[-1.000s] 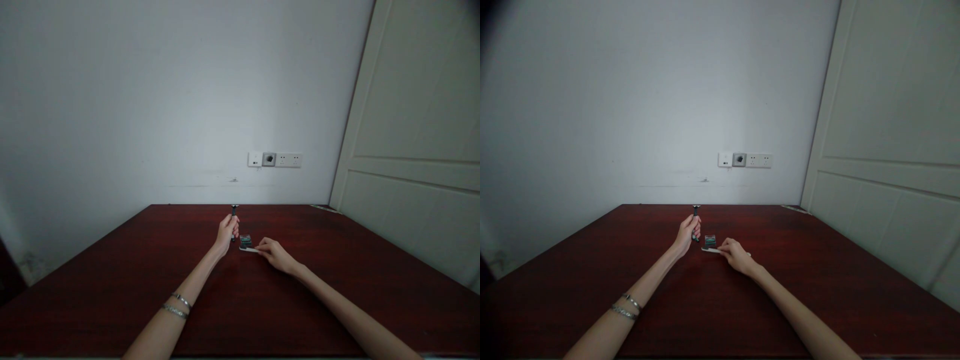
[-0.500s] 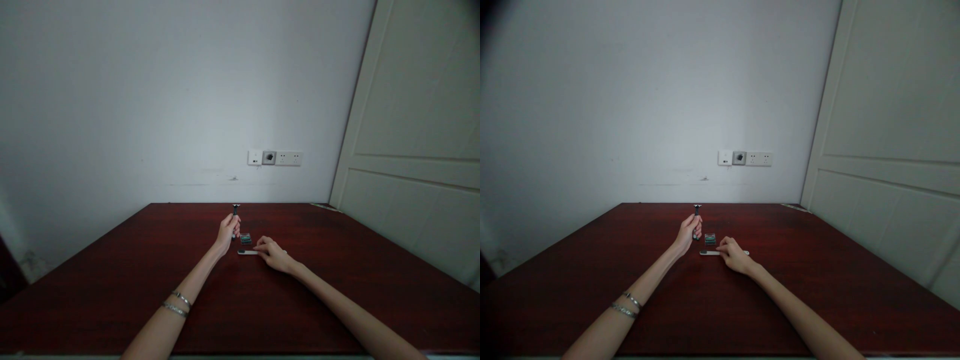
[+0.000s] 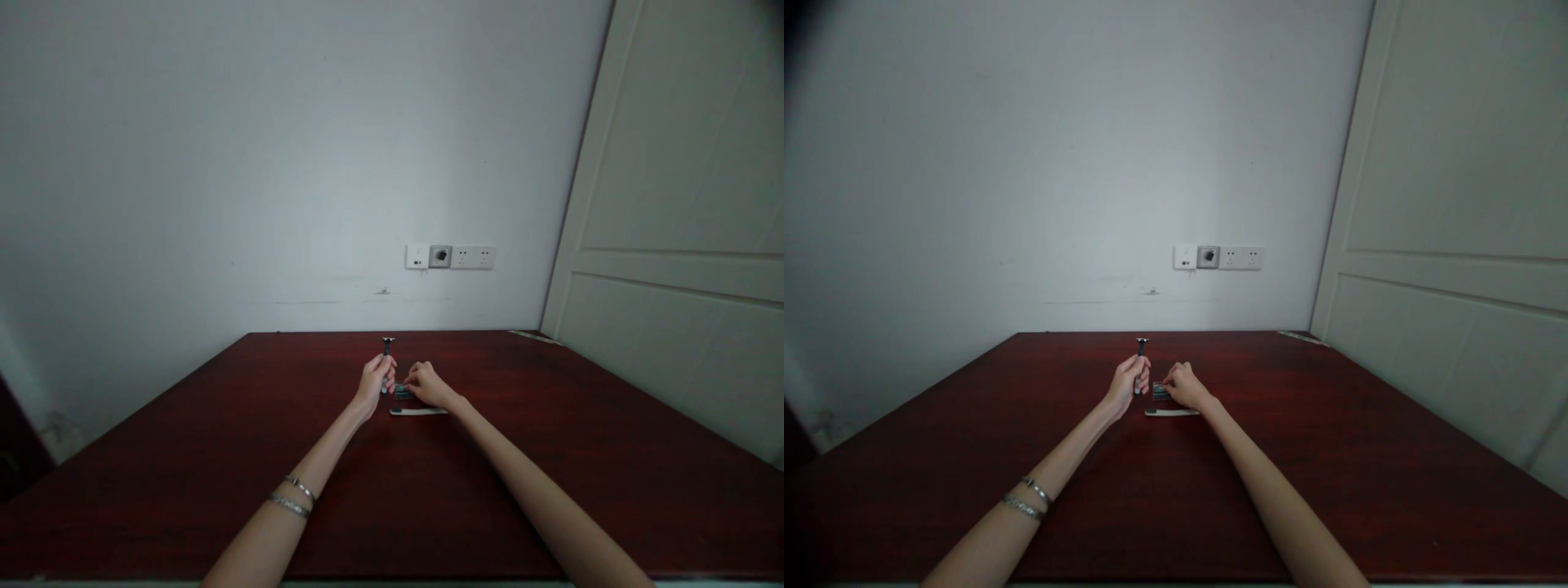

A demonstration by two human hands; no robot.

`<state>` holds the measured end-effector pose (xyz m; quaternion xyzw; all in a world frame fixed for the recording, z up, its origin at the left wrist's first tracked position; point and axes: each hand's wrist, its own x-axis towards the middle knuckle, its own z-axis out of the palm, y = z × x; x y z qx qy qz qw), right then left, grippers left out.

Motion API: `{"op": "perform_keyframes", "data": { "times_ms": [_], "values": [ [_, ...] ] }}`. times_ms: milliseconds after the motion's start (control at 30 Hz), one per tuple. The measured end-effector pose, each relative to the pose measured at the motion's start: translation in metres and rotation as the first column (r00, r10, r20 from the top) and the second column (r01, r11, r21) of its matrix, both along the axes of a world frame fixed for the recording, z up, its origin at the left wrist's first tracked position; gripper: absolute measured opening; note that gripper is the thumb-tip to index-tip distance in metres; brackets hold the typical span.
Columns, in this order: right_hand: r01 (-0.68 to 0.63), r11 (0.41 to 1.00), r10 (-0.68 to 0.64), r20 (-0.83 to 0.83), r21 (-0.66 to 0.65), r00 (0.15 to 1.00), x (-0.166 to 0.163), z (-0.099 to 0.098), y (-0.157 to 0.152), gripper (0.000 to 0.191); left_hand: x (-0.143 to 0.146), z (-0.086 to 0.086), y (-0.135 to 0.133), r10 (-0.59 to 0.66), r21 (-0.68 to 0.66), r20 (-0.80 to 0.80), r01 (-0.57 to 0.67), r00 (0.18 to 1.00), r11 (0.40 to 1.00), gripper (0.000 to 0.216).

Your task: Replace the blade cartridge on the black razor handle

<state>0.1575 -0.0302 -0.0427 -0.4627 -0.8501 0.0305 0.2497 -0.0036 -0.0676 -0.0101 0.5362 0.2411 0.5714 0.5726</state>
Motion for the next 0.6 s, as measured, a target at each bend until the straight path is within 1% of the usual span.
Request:
{"op": "perform_keyframes", "data": {
  "times_ms": [233, 367, 600],
  "values": [
    [-0.004, 1.0, 0.004, -0.03, -0.014, 1.0, 0.0002, -0.001, -0.0015, 0.02, -0.0002, -0.0016, -0.0006, -0.005, -0.026, -0.001, 0.005, 1.0, 1.0, 0.031],
    [-0.039, 0.999, 0.039, -0.037, 0.01, 0.999, -0.0012, -0.0014, -0.0028, 0.02, 0.0002, -0.0032, 0.0007, -0.01, -0.024, -0.009, 0.01, 1.0, 1.0, 0.032],
    [-0.052, 0.998, 0.053, -0.017, 0.035, 0.998, -0.0027, -0.0024, -0.0016, 0.02, 0.0008, -0.003, 0.0003, 0.0, -0.03, -0.012, -0.001, 1.0, 1.0, 0.032]
  ]
}}
